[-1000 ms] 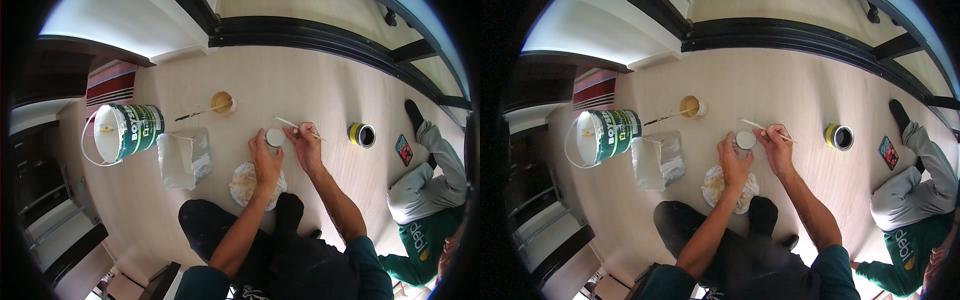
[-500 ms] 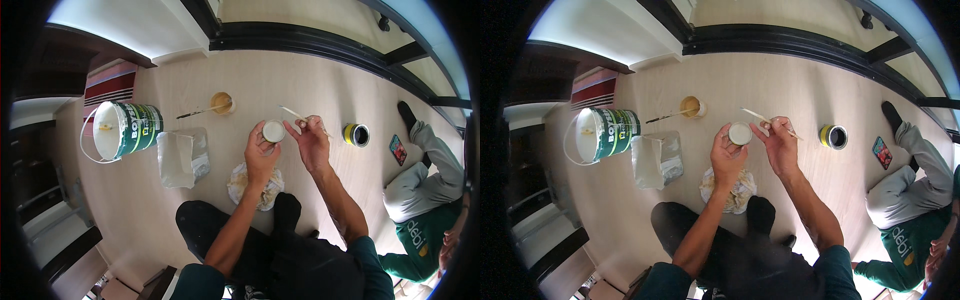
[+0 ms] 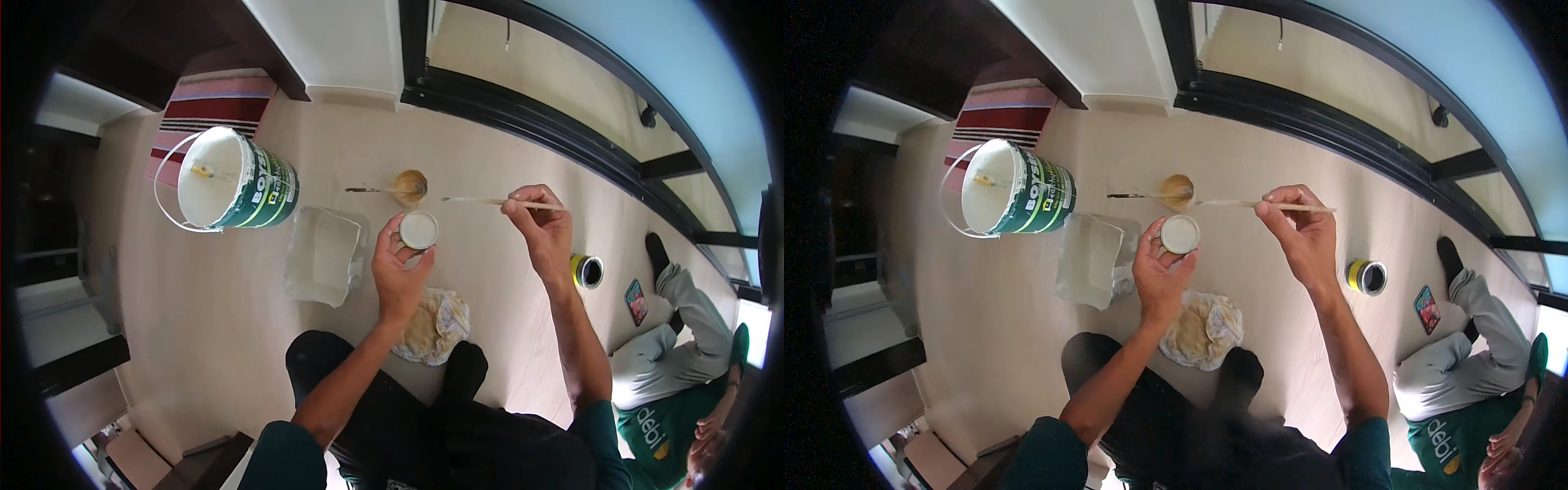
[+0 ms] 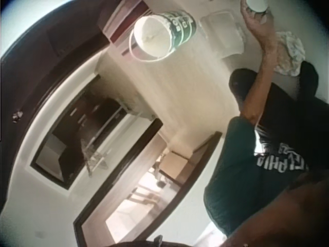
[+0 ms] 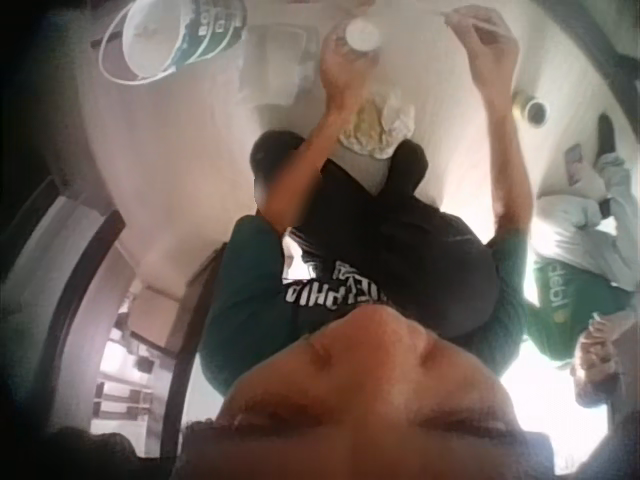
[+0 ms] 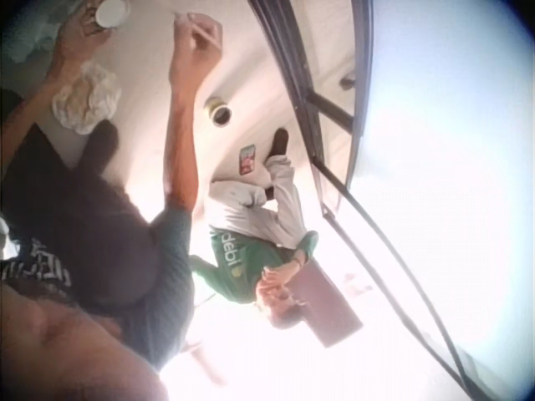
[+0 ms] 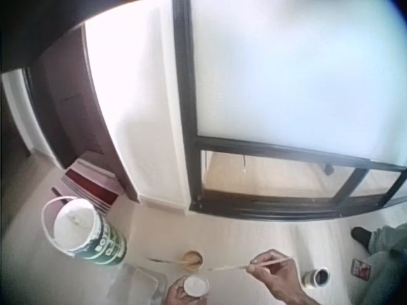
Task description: The person stirs a white substance in a small container with a thin stick and applies it to the bottom edge of a sliding door frame while sitting on the floor.
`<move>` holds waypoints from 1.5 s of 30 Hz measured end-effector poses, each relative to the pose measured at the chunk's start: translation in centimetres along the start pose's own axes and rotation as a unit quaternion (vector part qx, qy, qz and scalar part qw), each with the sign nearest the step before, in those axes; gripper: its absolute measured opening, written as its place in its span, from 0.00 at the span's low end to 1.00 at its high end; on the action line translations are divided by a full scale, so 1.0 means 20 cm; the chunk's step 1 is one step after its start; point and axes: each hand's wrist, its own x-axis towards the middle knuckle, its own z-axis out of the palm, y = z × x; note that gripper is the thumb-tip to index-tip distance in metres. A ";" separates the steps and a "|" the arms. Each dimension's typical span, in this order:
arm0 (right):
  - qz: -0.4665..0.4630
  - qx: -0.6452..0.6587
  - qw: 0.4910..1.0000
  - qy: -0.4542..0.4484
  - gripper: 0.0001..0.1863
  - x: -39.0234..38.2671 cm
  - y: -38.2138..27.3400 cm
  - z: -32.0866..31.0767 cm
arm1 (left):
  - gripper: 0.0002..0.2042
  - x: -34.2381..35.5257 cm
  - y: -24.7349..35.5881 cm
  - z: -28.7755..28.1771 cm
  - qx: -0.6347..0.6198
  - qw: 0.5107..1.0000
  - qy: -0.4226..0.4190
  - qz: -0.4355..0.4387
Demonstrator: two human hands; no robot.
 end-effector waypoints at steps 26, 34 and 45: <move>-0.269 -0.439 0.854 -0.071 0.06 0.39 0.11 0.48 | 0.36 0.07 -0.19 -0.08 0.083 0.996 0.021 -0.002; -0.252 -0.447 0.855 -0.082 0.08 0.42 0.17 0.53 | 0.35 0.08 -0.17 -0.06 0.066 0.997 0.034 0.010; -0.066 -0.264 0.962 0.019 0.11 0.40 0.17 0.39 | 0.35 0.11 -0.15 -0.09 0.098 0.994 0.044 0.007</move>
